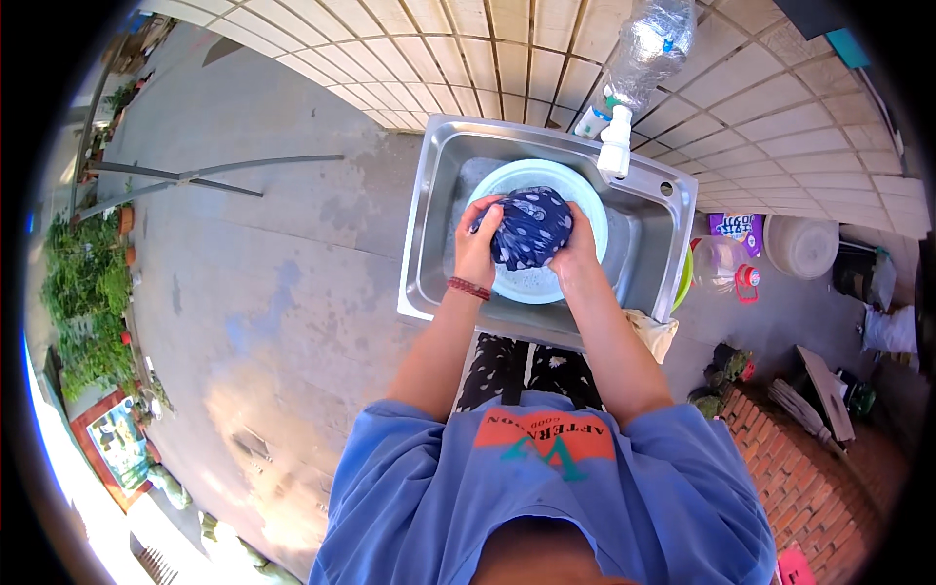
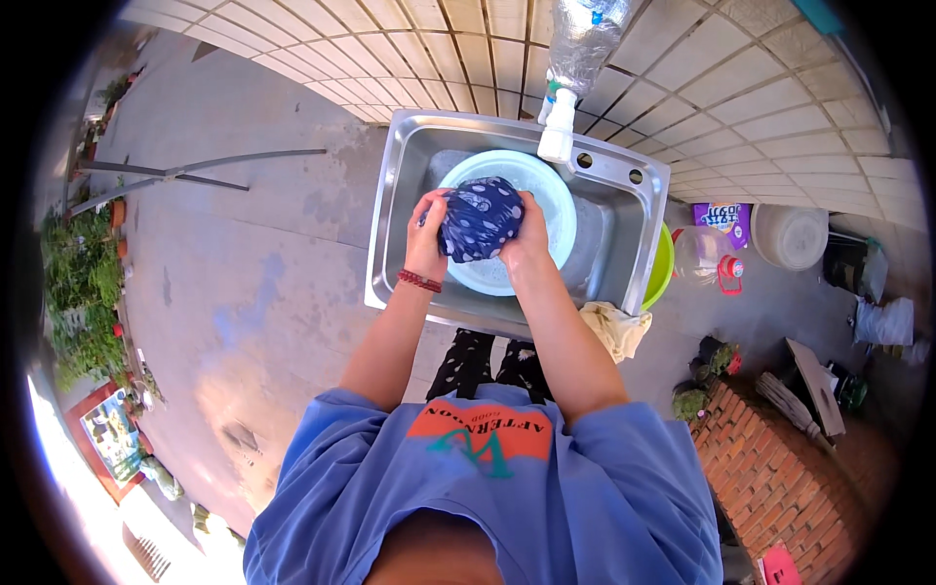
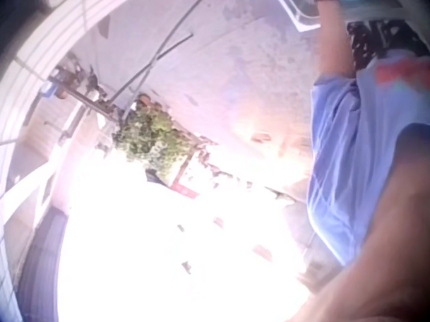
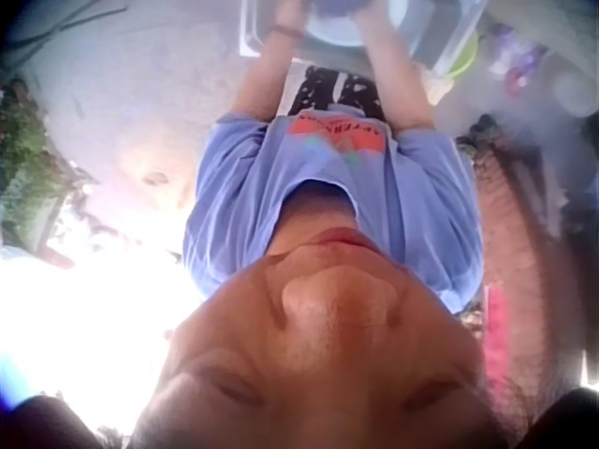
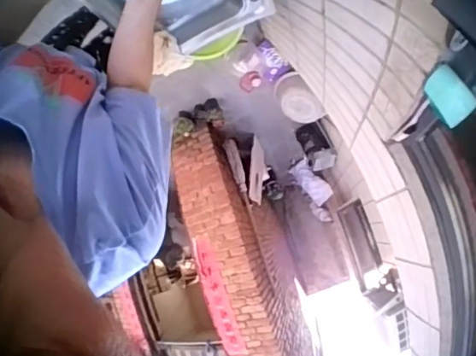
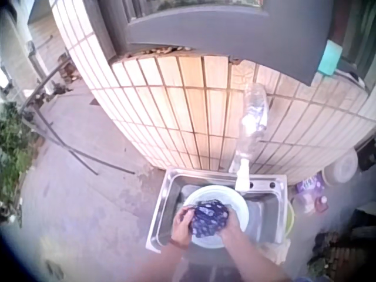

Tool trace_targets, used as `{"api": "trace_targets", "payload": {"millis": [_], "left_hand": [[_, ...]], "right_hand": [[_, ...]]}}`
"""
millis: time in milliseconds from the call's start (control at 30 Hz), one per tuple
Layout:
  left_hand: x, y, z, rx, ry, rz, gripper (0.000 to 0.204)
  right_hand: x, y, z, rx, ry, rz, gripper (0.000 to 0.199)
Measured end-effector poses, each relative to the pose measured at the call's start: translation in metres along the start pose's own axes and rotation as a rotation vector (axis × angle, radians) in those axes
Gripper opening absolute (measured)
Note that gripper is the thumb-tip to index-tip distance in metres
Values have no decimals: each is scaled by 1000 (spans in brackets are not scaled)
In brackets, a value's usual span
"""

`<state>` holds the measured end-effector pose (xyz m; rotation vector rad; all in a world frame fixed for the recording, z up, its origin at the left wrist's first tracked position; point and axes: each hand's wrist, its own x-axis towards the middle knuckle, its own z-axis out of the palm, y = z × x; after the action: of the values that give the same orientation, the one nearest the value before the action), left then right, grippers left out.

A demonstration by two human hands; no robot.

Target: The person washes clothes in a basin in a sink by hand, scrubbing the fabric against itself in soapy water and then rinsing it under running water.

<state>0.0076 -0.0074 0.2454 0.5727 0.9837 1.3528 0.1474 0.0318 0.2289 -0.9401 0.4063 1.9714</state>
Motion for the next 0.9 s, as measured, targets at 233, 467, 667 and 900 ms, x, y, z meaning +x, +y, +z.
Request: {"api": "trace_targets", "payload": {"millis": [233, 467, 667, 900], "left_hand": [[5, 21, 18, -403, 214, -515, 55], [21, 76, 38, -446, -127, -807, 31], [25, 106, 54, -244, -331, -874, 23], [33, 117, 72, 221, -580, -854, 20]], "right_hand": [[-49, 6, 54, -634, 119, -964, 17], [-98, -16, 110, -1444, -346, -1594, 18], [-136, -20, 151, -1872, -872, -1726, 27], [-152, 4, 160, -2013, -1394, -1711, 16]]}}
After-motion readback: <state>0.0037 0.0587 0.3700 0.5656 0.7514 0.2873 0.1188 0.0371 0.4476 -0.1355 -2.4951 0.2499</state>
